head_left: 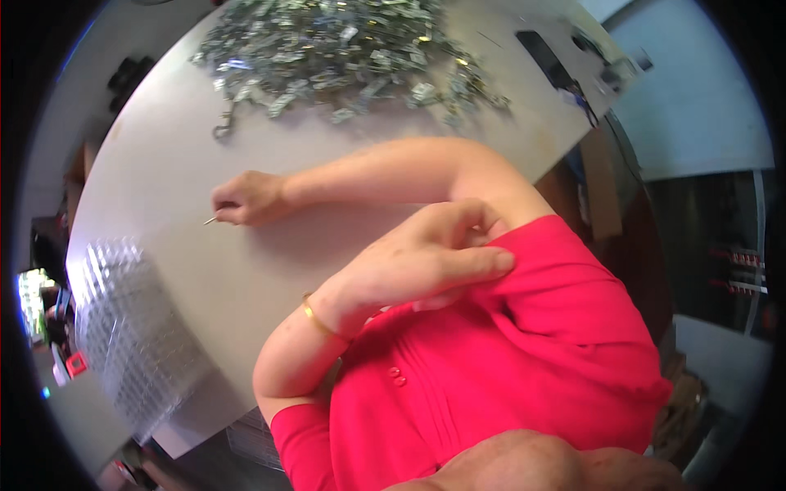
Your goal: The person assembles metal hardware by inserting pins into metal brackets by hand and placing the assembled components into a plastic tray.
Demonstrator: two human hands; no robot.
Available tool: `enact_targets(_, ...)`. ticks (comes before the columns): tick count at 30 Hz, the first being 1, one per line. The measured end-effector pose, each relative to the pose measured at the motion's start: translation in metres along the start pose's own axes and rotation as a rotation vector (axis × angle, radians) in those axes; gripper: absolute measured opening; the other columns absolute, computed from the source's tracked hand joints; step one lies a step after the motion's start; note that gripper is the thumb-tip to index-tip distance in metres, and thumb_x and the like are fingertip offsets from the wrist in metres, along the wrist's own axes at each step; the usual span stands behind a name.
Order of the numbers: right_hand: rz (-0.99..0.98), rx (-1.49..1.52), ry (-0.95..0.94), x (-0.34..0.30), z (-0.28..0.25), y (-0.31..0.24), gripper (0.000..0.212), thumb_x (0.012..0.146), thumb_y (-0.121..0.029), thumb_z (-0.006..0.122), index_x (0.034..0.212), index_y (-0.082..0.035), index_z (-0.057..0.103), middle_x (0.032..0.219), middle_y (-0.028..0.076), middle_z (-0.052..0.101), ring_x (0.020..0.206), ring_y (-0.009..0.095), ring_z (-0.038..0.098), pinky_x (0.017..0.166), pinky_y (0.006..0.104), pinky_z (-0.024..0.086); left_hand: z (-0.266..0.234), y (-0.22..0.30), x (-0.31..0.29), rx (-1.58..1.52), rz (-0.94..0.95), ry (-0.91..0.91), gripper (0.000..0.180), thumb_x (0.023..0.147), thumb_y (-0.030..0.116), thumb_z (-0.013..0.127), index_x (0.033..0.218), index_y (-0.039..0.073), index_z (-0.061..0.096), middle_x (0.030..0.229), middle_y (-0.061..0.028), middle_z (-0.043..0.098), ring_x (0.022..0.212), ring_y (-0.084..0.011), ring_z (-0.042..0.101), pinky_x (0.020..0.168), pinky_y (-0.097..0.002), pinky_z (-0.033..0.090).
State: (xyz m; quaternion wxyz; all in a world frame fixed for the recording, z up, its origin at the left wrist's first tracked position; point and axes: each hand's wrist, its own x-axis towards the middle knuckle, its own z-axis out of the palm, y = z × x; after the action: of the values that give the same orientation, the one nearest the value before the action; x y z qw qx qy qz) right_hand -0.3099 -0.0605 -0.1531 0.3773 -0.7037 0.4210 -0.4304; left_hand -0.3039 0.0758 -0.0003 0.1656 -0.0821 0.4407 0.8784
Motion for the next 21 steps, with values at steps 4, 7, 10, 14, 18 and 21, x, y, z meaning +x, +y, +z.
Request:
enact_targets(4, 0.135, 0.024, -0.037, -0.004, -0.016, -0.007, 0.019, 0.089, -0.023, 0.063, 0.099, -0.007, 0.068, 0.092, 0.010, 0.071, 0.086, 0.025, 0.067, 0.077, 0.0357, 0.051, 0.002, -0.014, -0.006, -0.016, -0.061, -0.097, 0.023, 0.092, 0.013, 0.068, 0.109, -0.002, 0.063, 0.086, -0.0025, 0.066, 0.072, -0.0075, 0.059, 0.062, -0.0218, 0.046)
enact_targets(7, 0.121, 0.021, -0.021, -0.007, -0.015, -0.010, 0.019, 0.089, -0.022, 0.062, 0.098, -0.006, 0.067, 0.090, 0.010, 0.071, 0.086, 0.024, 0.067, 0.078, 0.0356, 0.051, -0.005, -0.037, 0.000, -0.045, -0.046, -0.198, 0.025, 0.092, 0.012, 0.069, 0.111, -0.002, 0.067, 0.099, -0.0041, 0.068, 0.101, -0.0134, 0.061, 0.094, -0.0286, 0.046)
enact_targets(10, 0.084, 0.039, -0.024, -0.006, -0.012, -0.010, 0.019, 0.093, -0.024, 0.061, 0.096, -0.006, 0.065, 0.083, 0.008, 0.070, 0.077, 0.020, 0.067, 0.071, 0.0340, 0.052, -0.007, -0.052, 0.009, 0.315, 0.316, -0.197, 0.023, 0.090, 0.011, 0.069, 0.110, 0.001, 0.068, 0.119, -0.0086, 0.064, 0.109, -0.0196, 0.060, 0.093, -0.0327, 0.047)
enact_targets(14, 0.259, 0.188, -0.138, -0.004, -0.020, -0.011, 0.021, 0.094, -0.026, 0.060, 0.099, -0.006, 0.064, 0.084, 0.006, 0.069, 0.074, 0.016, 0.067, 0.070, 0.0317, 0.053, -0.006, -0.066, 0.027, 0.585, 0.336, -0.069, 0.020, 0.087, 0.009, 0.067, 0.107, 0.008, 0.070, 0.118, -0.0128, 0.065, 0.108, -0.0306, 0.062, 0.093, -0.0347, 0.048)
enact_targets(18, 0.308, 0.183, -0.196, 0.000, -0.025, -0.016, 0.024, 0.095, -0.028, 0.058, 0.102, -0.005, 0.063, 0.086, 0.005, 0.069, 0.072, 0.013, 0.066, 0.070, 0.0308, 0.053, 0.000, -0.068, 0.040, 0.493, 0.127, -0.102, 0.023, 0.087, 0.008, 0.065, 0.110, 0.007, 0.069, 0.116, -0.0127, 0.067, 0.107, -0.0267, 0.063, 0.092, -0.0347, 0.049)
enact_targets(21, 0.326, 0.180, -0.205, 0.001, -0.028, -0.018, 0.025, 0.095, -0.028, 0.058, 0.103, -0.005, 0.063, 0.086, 0.005, 0.068, 0.072, 0.013, 0.066, 0.069, 0.0312, 0.053, 0.004, -0.060, 0.041, 0.330, 0.020, -0.159, 0.030, 0.087, 0.008, 0.063, 0.117, 0.005, 0.066, 0.115, -0.0119, 0.069, 0.107, -0.0226, 0.063, 0.094, -0.0341, 0.047)
